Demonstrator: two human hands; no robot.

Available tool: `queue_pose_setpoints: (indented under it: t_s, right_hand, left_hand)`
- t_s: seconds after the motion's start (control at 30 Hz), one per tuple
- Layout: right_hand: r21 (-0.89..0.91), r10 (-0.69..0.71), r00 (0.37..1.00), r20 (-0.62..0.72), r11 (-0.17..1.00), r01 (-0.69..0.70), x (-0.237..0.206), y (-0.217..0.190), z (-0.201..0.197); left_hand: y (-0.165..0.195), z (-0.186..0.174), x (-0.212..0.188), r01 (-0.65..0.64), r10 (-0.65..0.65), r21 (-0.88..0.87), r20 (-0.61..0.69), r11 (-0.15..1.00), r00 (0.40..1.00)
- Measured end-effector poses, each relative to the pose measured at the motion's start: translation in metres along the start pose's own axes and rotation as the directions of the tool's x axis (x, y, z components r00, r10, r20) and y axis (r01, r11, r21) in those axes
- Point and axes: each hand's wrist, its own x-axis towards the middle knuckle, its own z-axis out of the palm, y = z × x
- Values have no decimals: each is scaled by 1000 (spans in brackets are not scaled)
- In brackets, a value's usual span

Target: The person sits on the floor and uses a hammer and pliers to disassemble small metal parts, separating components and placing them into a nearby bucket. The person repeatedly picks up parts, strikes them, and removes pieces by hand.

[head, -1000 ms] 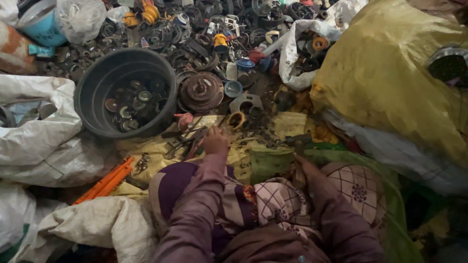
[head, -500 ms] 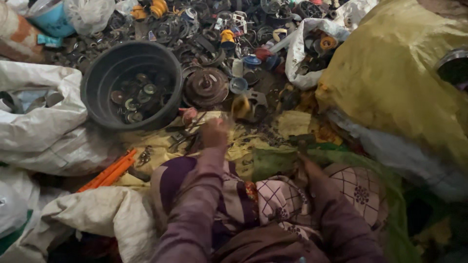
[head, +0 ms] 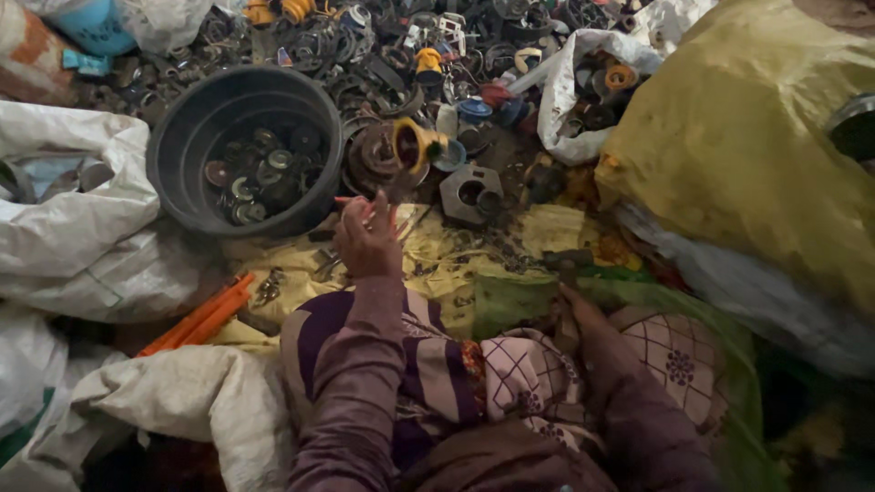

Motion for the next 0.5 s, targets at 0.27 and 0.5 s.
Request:
queue_pose_setpoints:
  t_s: [0.27, 0.5]
  right_hand:
    - [-64, 62, 998, -23, 996, -63, -1, -1, -11]
    - [44, 12, 996, 89, 999, -16, 5, 3, -17]
  left_hand:
    - [7, 76, -57, 36, 15, -100, 469, 994, 883]
    - [-6, 66, -50, 370, -332, 118, 734, 922, 592]
